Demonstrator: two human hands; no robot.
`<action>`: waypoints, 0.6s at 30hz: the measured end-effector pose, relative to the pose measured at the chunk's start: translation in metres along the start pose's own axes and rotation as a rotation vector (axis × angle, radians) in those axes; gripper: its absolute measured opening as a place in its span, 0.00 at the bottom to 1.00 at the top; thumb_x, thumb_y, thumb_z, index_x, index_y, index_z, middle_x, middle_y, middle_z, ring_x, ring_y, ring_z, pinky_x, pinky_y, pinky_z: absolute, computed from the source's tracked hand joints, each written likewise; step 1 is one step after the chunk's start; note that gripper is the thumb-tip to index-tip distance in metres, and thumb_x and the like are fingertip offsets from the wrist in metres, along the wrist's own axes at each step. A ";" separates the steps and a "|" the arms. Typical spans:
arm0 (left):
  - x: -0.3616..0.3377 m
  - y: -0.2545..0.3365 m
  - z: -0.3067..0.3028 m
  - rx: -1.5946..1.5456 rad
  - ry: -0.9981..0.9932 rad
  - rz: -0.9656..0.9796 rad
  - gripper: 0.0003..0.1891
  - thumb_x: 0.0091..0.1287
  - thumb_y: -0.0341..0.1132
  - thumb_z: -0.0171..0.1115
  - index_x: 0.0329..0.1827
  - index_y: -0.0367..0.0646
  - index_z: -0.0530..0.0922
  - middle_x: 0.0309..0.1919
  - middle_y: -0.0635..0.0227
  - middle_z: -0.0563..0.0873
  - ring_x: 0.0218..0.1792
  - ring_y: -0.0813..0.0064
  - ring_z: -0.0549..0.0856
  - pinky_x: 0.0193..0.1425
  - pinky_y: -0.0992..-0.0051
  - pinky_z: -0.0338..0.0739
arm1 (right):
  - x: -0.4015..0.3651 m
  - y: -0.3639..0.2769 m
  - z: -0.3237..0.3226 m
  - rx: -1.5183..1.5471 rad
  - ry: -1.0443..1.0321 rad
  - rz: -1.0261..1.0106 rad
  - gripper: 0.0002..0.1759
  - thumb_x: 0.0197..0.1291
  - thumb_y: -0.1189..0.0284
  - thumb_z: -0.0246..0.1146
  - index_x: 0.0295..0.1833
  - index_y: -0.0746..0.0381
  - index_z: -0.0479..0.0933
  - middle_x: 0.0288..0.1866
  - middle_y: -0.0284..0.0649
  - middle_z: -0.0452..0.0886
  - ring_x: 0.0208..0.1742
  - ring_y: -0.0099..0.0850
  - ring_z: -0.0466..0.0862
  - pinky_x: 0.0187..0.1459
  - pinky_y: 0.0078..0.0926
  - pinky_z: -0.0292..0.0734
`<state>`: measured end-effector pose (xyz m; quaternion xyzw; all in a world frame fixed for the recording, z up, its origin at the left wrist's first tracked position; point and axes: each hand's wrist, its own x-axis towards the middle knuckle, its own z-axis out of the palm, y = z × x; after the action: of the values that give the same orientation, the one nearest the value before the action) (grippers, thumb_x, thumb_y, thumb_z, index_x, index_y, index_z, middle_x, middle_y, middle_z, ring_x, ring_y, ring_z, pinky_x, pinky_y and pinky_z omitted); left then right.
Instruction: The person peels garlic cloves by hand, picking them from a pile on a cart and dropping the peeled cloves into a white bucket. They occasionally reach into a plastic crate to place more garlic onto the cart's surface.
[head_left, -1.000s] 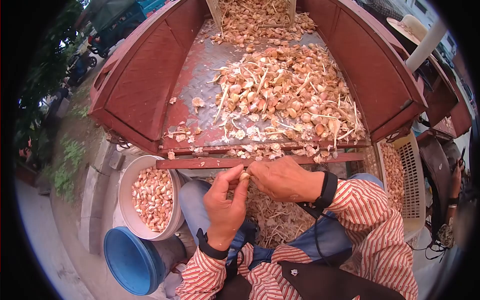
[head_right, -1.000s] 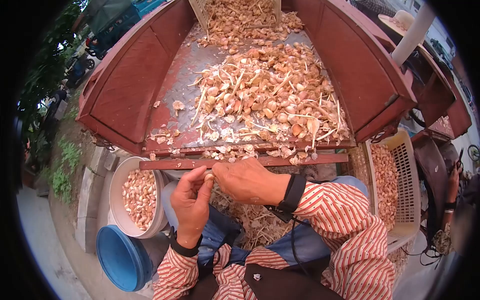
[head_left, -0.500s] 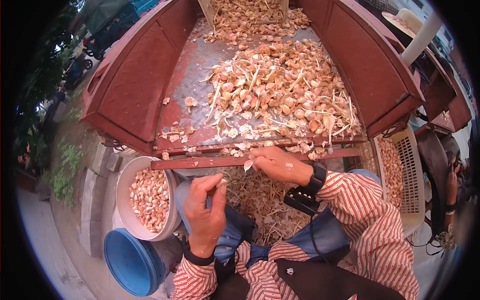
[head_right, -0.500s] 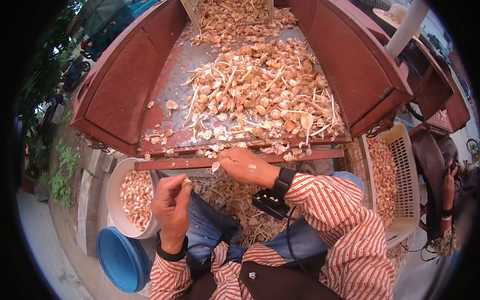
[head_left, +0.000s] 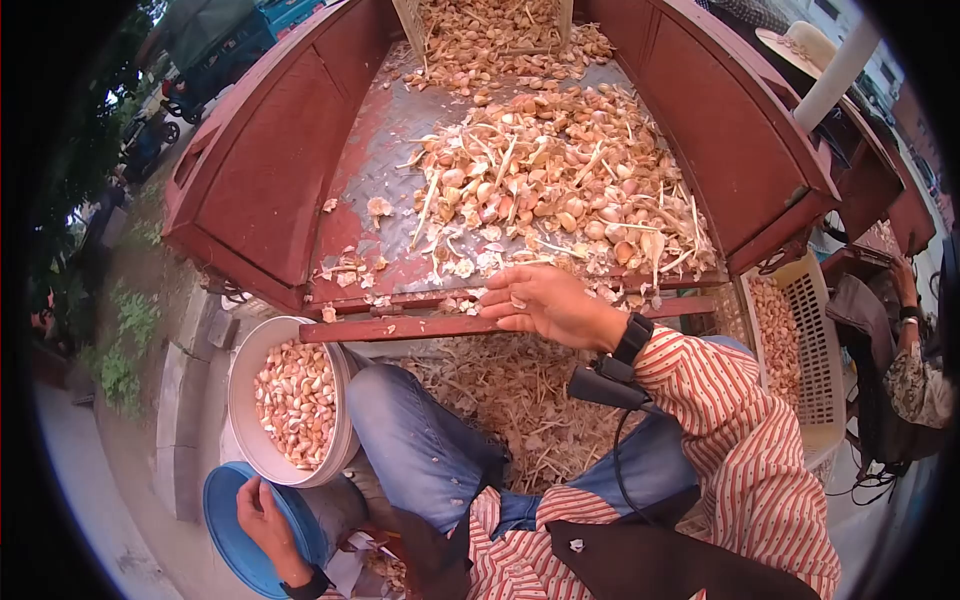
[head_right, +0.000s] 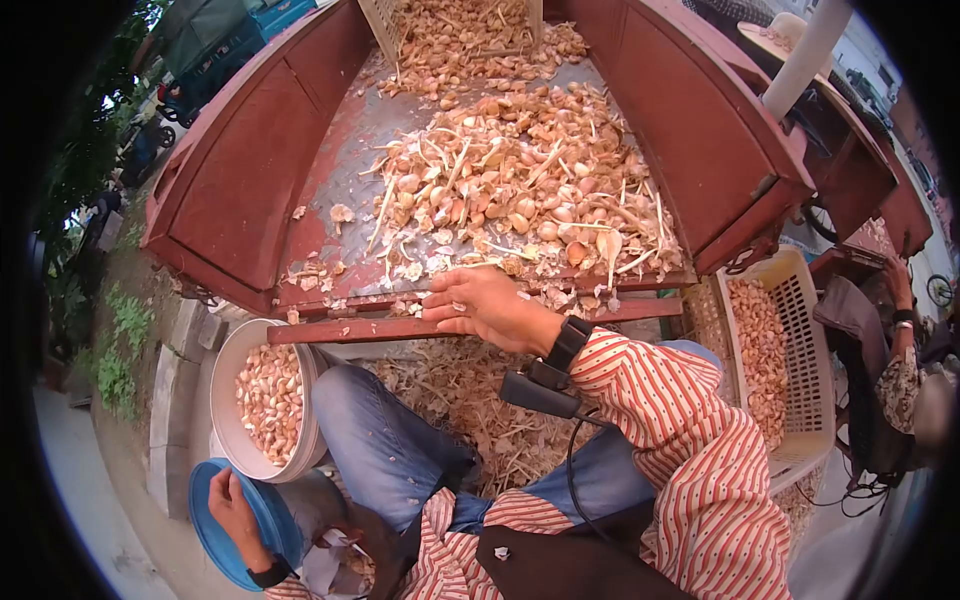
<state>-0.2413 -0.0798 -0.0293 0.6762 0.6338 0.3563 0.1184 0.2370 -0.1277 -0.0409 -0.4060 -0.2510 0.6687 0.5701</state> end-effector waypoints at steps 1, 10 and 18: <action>0.004 0.064 0.022 -0.117 -0.088 -0.009 0.09 0.64 0.28 0.54 0.42 0.31 0.77 0.31 0.66 0.81 0.33 0.77 0.78 0.41 0.79 0.72 | 0.000 0.001 0.003 -0.035 -0.002 -0.029 0.16 0.68 0.71 0.47 0.56 0.68 0.65 0.49 0.46 0.74 0.48 0.30 0.78 0.48 0.25 0.76; -0.032 0.259 0.213 -1.378 -0.955 -0.274 0.12 0.68 0.30 0.54 0.52 0.34 0.72 0.42 0.64 0.82 0.38 0.78 0.82 0.41 0.80 0.79 | -0.014 0.011 0.016 -0.340 -0.060 -0.476 0.19 0.69 0.70 0.46 0.62 0.67 0.63 0.59 0.44 0.72 0.58 0.30 0.75 0.58 0.25 0.69; -0.023 0.256 0.215 -1.480 -1.004 -0.360 0.07 0.67 0.29 0.55 0.45 0.37 0.75 0.33 0.70 0.81 0.30 0.85 0.79 0.34 0.88 0.75 | -0.015 -0.003 0.003 -1.105 0.106 -0.871 0.17 0.65 0.72 0.51 0.58 0.64 0.68 0.49 0.48 0.77 0.51 0.44 0.77 0.52 0.33 0.71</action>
<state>0.0939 -0.0814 -0.0349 0.3941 0.2135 0.3120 0.8377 0.2368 -0.1411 -0.0327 -0.5309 -0.6653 0.1336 0.5075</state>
